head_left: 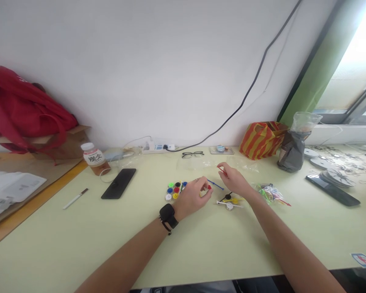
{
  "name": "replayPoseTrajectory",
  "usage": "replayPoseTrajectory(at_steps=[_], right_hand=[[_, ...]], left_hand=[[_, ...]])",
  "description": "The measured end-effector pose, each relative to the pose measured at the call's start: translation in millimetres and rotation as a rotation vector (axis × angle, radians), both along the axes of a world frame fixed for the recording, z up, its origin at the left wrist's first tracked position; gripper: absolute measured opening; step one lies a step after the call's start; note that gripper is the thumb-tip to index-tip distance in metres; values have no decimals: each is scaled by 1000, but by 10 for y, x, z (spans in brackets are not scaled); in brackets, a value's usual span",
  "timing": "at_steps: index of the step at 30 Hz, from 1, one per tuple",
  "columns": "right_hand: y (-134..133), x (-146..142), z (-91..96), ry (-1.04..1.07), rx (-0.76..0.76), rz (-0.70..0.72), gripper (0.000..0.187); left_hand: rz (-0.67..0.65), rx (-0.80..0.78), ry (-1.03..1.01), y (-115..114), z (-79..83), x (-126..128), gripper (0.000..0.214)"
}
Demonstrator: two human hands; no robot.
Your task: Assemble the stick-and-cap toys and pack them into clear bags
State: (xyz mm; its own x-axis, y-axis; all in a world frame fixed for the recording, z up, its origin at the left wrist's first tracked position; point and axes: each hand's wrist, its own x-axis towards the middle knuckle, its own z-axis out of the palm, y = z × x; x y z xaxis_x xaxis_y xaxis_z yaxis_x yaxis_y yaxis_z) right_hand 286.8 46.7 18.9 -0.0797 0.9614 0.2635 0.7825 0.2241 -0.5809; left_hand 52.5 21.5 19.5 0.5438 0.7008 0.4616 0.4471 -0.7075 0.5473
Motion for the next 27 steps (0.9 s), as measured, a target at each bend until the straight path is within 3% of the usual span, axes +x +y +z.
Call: replayPoseTrajectory(at_steps=[5,8,11,15,22,27], right_hand=[[63,134,-133,-149,-22,12,40],[21,116,-54,-162,-26,66,24],[-48,114,92,-98,-78,218,11],[-135,164,245,-104,-305,460,11],[-184,249,326,-177,-464,436,13],[-183,283,368,-14,-479,423,11]], left_hand=[[-78,139,237,3,-66,27,10],[-80,178,336,19,-127,53,10],[-90,214,369,30,-148,56,16],[-57,293,398,5,-117,18,19],[24,298,363,-37,-93,-12,31],[57,283,265,-15,-57,16,28]])
